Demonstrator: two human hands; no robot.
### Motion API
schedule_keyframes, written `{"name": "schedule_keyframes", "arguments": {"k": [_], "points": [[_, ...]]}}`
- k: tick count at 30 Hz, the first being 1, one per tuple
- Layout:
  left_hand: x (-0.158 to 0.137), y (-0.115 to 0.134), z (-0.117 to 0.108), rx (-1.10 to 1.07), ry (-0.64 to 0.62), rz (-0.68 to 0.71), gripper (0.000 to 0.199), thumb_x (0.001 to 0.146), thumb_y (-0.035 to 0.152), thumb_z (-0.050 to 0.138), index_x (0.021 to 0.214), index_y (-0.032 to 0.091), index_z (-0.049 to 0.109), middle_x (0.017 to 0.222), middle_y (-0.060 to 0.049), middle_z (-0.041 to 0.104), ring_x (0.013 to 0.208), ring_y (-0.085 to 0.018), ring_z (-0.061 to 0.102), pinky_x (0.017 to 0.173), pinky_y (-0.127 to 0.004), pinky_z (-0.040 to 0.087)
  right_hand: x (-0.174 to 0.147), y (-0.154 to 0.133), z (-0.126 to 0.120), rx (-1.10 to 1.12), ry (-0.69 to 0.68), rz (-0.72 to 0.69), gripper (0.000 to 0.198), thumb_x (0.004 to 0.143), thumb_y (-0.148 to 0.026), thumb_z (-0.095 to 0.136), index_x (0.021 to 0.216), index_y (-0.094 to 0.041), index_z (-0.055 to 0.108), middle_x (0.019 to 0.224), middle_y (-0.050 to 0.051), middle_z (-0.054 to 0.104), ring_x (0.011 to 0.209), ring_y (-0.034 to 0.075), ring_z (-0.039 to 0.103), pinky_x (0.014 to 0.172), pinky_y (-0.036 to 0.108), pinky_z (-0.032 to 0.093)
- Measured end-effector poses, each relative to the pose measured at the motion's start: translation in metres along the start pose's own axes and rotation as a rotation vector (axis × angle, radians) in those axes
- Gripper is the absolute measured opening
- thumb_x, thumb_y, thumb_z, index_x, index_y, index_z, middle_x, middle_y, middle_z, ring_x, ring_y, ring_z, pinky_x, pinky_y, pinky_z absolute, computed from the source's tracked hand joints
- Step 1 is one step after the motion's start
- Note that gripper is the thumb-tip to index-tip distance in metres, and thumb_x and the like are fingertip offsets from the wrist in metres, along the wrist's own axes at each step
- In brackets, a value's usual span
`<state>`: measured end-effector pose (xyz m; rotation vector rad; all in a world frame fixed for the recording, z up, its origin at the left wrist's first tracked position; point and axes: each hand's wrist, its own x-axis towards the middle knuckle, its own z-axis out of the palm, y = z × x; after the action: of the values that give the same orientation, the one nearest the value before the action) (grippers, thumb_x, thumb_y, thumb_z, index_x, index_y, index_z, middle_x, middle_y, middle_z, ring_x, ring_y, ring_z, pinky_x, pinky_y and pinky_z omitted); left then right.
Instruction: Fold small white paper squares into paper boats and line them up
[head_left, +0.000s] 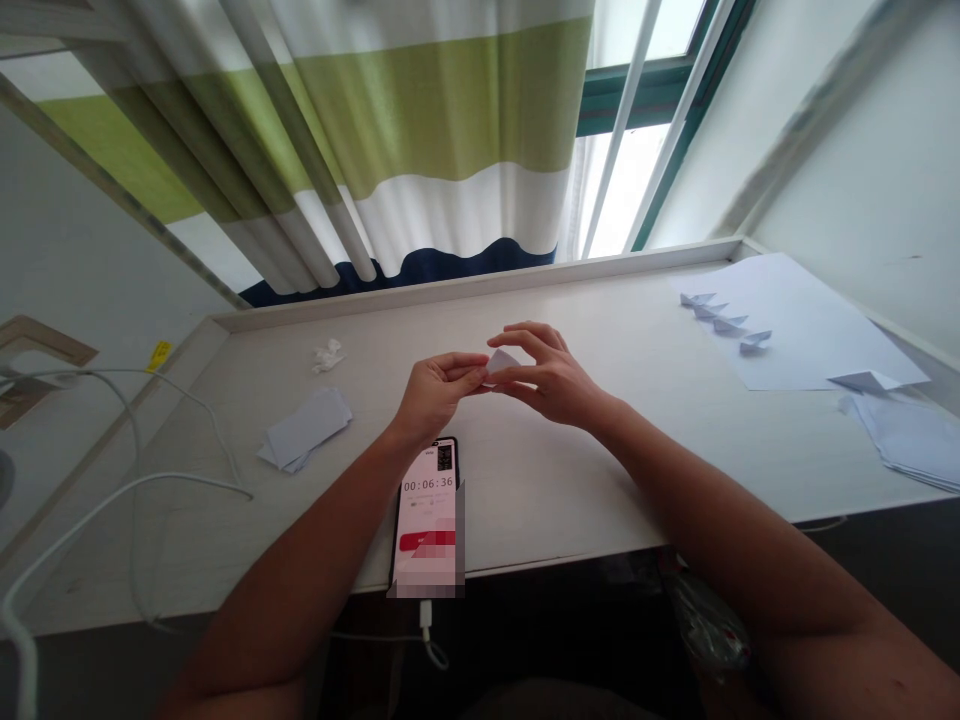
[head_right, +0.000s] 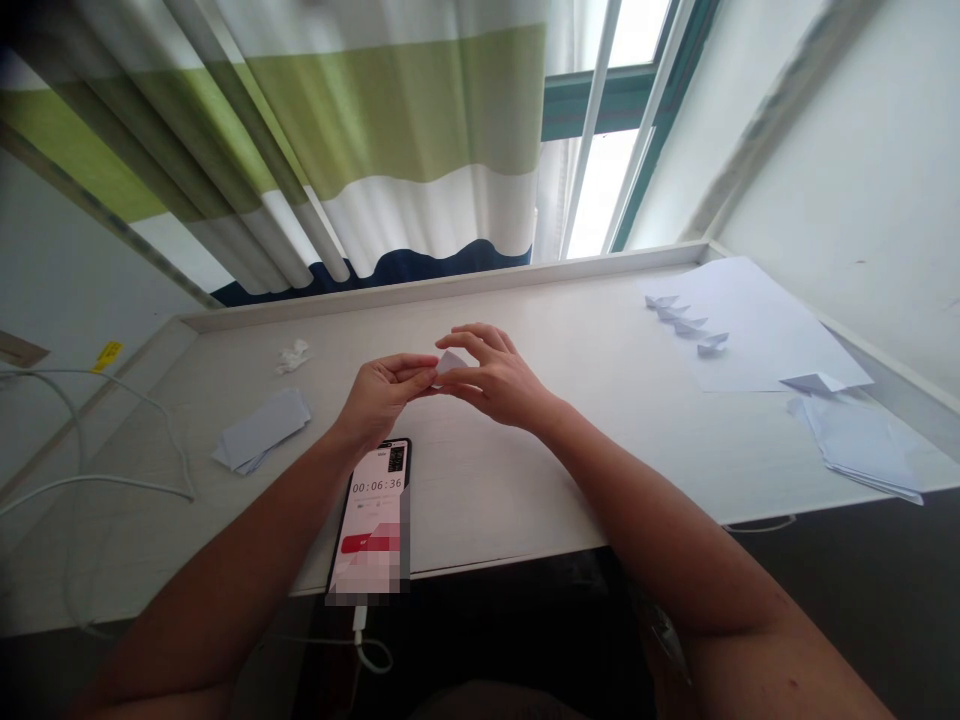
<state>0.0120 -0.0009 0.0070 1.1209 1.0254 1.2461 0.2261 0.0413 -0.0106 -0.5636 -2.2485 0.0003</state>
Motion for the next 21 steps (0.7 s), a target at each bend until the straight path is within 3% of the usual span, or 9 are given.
{"name": "schedule_keyframes", "arguments": {"k": [3, 6, 9, 16, 21], "points": [[-0.001, 0.000, 0.002, 0.004, -0.019, 0.044, 0.043, 0.070, 0.043, 0.102, 0.100, 0.017, 0.085, 0.090, -0.008, 0.086, 0.089, -0.024, 0.083, 0.099, -0.048, 0.067, 0.001, -0.002, 0.003, 0.128, 0.085, 0.103, 0.009, 0.104, -0.032, 0.075, 0.099, -0.028, 0.082, 0.133, 0.008, 0.075, 0.134, 0.032, 0.060, 0.113, 0.055, 0.051], [-0.002, -0.001, 0.002, 0.047, -0.075, 0.059, 0.043, 0.074, 0.045, 0.099, 0.104, 0.017, 0.085, 0.098, -0.009, 0.087, 0.097, -0.027, 0.083, 0.102, -0.049, 0.066, 0.001, -0.005, 0.006, 0.344, 0.121, 0.307, 0.020, 0.102, -0.042, 0.076, 0.092, -0.024, 0.077, 0.109, 0.008, 0.079, 0.106, 0.027, 0.071, 0.096, 0.047, 0.058], [-0.002, -0.001, 0.001, 0.066, -0.117, 0.043, 0.046, 0.078, 0.049, 0.096, 0.108, 0.016, 0.084, 0.101, -0.010, 0.087, 0.098, -0.028, 0.084, 0.102, -0.049, 0.066, 0.002, -0.007, 0.009, 0.531, 0.117, 0.493, 0.035, 0.098, -0.056, 0.078, 0.088, -0.023, 0.073, 0.092, 0.006, 0.079, 0.086, 0.022, 0.072, 0.082, 0.040, 0.059], [-0.005, -0.001, 0.004, 0.237, -0.059, 0.148, 0.040, 0.080, 0.045, 0.095, 0.101, 0.016, 0.078, 0.095, -0.010, 0.086, 0.092, -0.027, 0.084, 0.089, -0.041, 0.066, 0.007, -0.013, 0.008, 0.750, 0.163, 0.587, 0.042, 0.089, -0.064, 0.083, 0.090, -0.022, 0.078, 0.094, 0.007, 0.083, 0.091, 0.024, 0.076, 0.093, 0.045, 0.061], [-0.006, -0.003, 0.004, 0.254, -0.014, 0.208, 0.036, 0.082, 0.045, 0.094, 0.095, 0.017, 0.075, 0.090, -0.009, 0.085, 0.090, -0.026, 0.084, 0.085, -0.040, 0.066, 0.009, -0.013, 0.007, 0.905, 0.184, 0.659, 0.045, 0.081, -0.064, 0.090, 0.091, -0.021, 0.079, 0.095, 0.008, 0.083, 0.090, 0.024, 0.078, 0.091, 0.046, 0.065]]}}
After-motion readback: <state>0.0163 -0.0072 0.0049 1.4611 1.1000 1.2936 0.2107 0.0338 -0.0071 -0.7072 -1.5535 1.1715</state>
